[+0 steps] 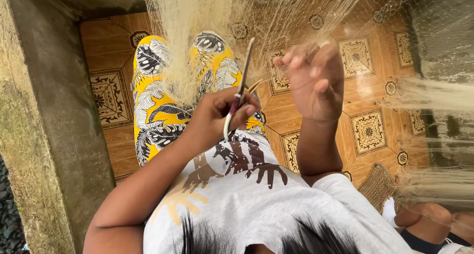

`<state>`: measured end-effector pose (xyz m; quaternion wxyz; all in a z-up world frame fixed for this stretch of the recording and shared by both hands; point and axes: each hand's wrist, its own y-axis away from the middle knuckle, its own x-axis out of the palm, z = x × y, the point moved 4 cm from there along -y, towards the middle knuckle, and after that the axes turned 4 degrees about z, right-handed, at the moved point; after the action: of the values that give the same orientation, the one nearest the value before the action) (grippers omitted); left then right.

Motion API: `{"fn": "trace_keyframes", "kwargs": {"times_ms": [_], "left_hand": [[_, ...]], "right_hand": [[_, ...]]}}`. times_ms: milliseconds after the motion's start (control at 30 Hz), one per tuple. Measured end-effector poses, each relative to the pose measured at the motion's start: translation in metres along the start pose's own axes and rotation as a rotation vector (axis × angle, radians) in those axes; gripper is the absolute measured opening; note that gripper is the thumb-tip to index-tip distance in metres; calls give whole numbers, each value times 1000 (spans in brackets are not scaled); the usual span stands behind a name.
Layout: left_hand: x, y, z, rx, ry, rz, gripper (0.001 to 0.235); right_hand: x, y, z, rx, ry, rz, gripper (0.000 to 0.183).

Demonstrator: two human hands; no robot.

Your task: Repairing a fine-mesh fishing net using a netting needle and scissors

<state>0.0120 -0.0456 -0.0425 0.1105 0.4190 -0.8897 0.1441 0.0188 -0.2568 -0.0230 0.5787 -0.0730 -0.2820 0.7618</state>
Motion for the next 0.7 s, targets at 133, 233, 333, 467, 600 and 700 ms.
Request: {"fn": "trace_keyframes", "kwargs": {"times_ms": [133,233,333,467,600,700], "left_hand": [[-5,15,-25,104,-134,-87,10],[-9,22,-37,183,-230,-156,9],[-8,24,-43,243,-322,-191,8],[-3,22,-43,298,-401,-225,8],[-8,18,-45,294,-370,-210,7],[-20,10,-36,259,-298,-220,7]], "right_hand": [[-11,-3,-6,-40,18,-36,24],[-8,-10,-6,-100,49,-81,17],[1,-15,-1,-157,159,-133,16],[4,-20,4,-254,298,-181,10],[11,-20,8,-319,451,-213,10],[14,-21,10,-339,471,-220,8]]}}
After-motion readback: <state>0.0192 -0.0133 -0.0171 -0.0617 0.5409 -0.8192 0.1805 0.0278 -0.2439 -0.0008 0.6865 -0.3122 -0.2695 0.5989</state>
